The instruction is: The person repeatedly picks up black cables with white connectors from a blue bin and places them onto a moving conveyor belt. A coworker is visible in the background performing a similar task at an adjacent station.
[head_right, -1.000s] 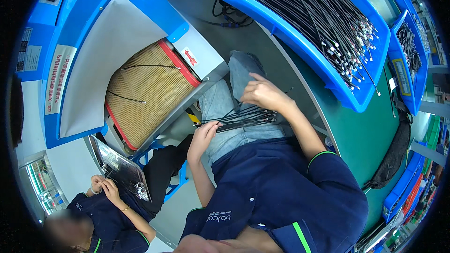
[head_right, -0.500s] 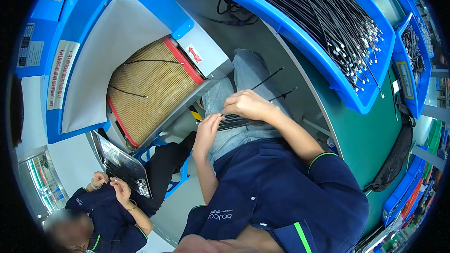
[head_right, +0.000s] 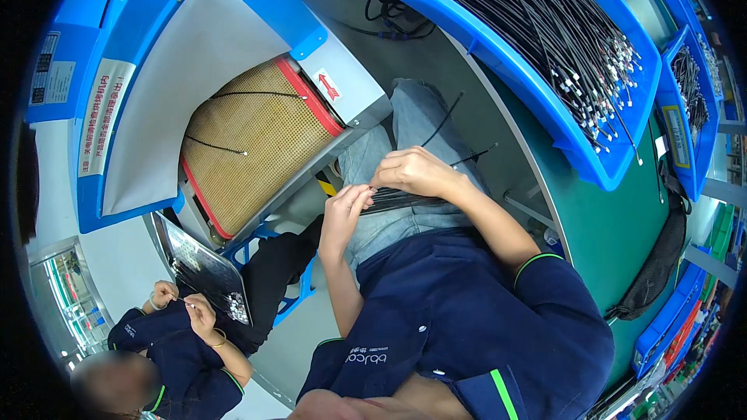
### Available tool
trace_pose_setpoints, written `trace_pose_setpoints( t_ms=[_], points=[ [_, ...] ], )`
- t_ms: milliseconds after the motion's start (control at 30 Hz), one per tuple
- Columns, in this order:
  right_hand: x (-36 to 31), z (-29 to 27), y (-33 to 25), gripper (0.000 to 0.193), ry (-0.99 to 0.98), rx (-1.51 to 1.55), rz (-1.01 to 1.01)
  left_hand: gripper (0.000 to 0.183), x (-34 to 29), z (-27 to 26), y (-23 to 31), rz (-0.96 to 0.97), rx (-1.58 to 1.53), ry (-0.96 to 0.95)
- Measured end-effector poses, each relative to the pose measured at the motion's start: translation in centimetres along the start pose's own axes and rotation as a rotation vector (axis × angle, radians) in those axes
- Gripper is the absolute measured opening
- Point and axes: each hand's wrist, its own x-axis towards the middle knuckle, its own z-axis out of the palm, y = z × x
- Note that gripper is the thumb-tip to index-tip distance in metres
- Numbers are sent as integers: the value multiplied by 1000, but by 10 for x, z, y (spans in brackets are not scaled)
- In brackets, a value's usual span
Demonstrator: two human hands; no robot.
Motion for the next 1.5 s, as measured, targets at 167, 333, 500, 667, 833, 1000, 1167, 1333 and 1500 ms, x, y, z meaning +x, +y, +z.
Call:
trace_pose_setpoints(
  t_ms=[167,333,500,667,833,1000,1167,1333,1500],
  points=[
    [0,-2,-4,11,-24,97,101,12,-1,-3,-8,269,307,116],
    [4,-4,-7,10,-15,88,105,12,3,0,-6,421,438,276],
    [4,-3,-9,9,-12,51,130,15,4,5,-1,457,389,323],
    [2,-6,-6,10,31,101,212,16,1,4,-4,415,333,345],
    [3,-7,-7,11,16,143,206,15,2,7,-5,421,309,368],
    [3,-6,-6,11,19,131,200,15,3,4,-6,427,361,346],
    [5,-5,-7,11,26,141,218,14,3,5,-8,433,381,366],
    [4,-2,-5,11,49,174,245,15,1,10,-10,401,312,416],
    [4,-1,-5,12,68,223,247,16,3,12,-6,470,356,479]
  ],
)
